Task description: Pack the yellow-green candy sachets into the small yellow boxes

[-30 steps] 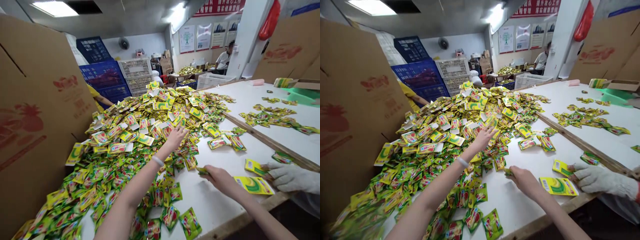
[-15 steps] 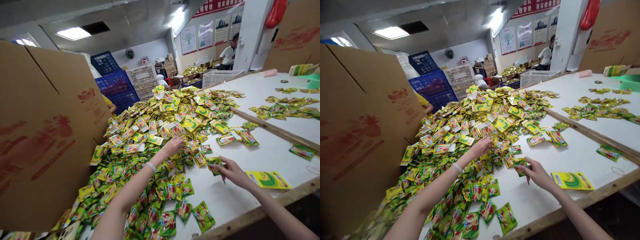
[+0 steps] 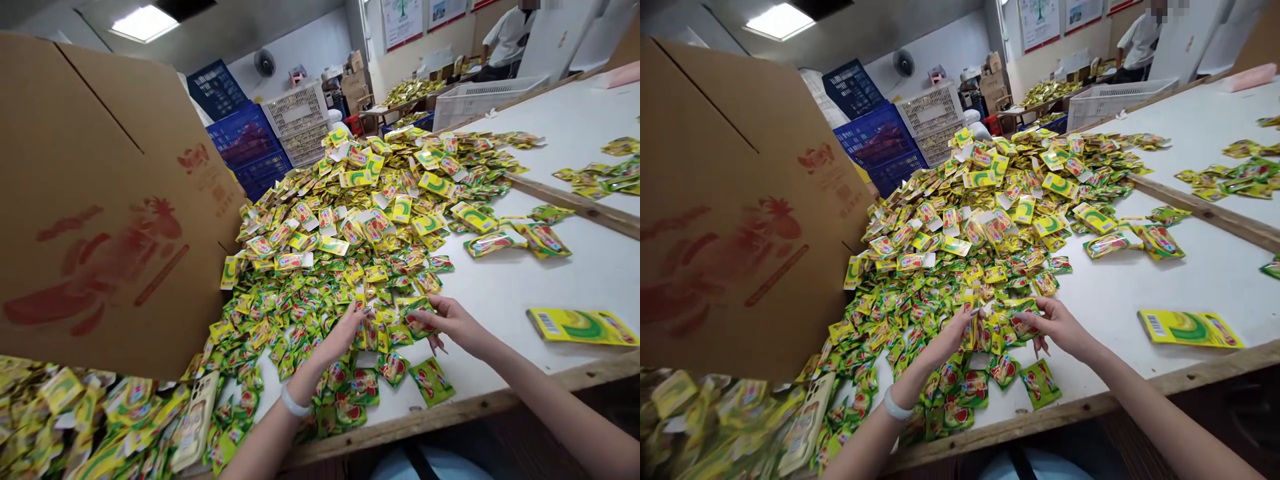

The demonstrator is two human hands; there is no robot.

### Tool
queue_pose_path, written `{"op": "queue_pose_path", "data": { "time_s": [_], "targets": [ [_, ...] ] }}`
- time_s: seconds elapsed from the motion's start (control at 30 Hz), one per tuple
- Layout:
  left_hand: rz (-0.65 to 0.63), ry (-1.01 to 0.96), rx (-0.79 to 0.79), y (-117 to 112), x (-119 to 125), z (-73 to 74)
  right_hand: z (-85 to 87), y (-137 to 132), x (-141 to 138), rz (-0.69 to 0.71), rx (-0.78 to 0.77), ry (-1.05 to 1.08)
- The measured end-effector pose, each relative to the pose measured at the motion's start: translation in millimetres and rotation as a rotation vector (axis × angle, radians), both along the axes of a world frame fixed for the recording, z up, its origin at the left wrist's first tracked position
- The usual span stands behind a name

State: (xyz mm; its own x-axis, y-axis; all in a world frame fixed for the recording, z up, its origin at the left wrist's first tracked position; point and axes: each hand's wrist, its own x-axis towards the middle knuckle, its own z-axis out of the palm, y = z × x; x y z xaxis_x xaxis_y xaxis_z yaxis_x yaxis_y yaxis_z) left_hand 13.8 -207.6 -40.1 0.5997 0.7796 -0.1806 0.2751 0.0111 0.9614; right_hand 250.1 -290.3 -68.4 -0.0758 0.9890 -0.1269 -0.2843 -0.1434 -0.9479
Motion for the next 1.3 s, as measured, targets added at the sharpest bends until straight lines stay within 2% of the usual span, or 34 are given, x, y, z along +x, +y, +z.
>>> {"op": "queue_pose_path", "data": {
  "time_s": [0.2,0.27,0.37,0.5,0.57,0.67,0.73,0.83,0.97,1.13,1.2,1.3],
  "targets": [
    [0.239,-0.126,-0.126,1.2,-4.9,-8.3,-3.4,1.7,3.7,-0.156,0.049,0.003],
    [0.223,-0.156,-0.168,-2.2,-2.8,-10.9,2.7,3.8,2.8,-0.183,0.086,0.006],
    [0.127,-0.234,-0.289,-9.3,-1.3,-9.7,18.1,11.3,-4.9,-0.189,0.140,0.012],
    [-0.003,-0.274,-0.394,-19.2,-2.6,-6.0,39.8,26.7,-29.8,-0.235,0.259,-0.025],
    [0.004,-0.266,-0.356,-23.6,-3.8,-7.4,45.0,33.2,-44.5,-0.272,0.364,-0.118],
    [0.050,-0.215,-0.310,-28.4,-6.2,-12.6,41.6,37.2,-58.5,-0.295,0.604,-0.377],
    [0.101,-0.185,-0.287,-29.6,-8.3,-15.6,35.4,35.9,-58.7,-0.255,0.739,-0.539],
    [0.164,-0.161,-0.213,-28.1,-11.3,-16.0,30.7,31.5,-47.6,-0.102,0.785,-0.705],
    [0.057,-0.100,-0.066,-25.2,-11.9,-12.5,41.2,29.4,-33.6,0.118,0.715,-0.878],
    [-0.085,-0.061,0.068,-29.1,-8.2,-12.6,55.2,30.6,-37.7,0.392,0.676,-0.933],
    [-0.098,-0.061,0.058,-30.8,-7.6,-12.8,57.6,29.2,-38.7,0.420,0.659,-0.955],
    [-0.077,-0.047,0.051,-30.9,-7.7,-11.4,60.7,25.5,-33.0,0.386,0.636,-0.944]
  ]
}}
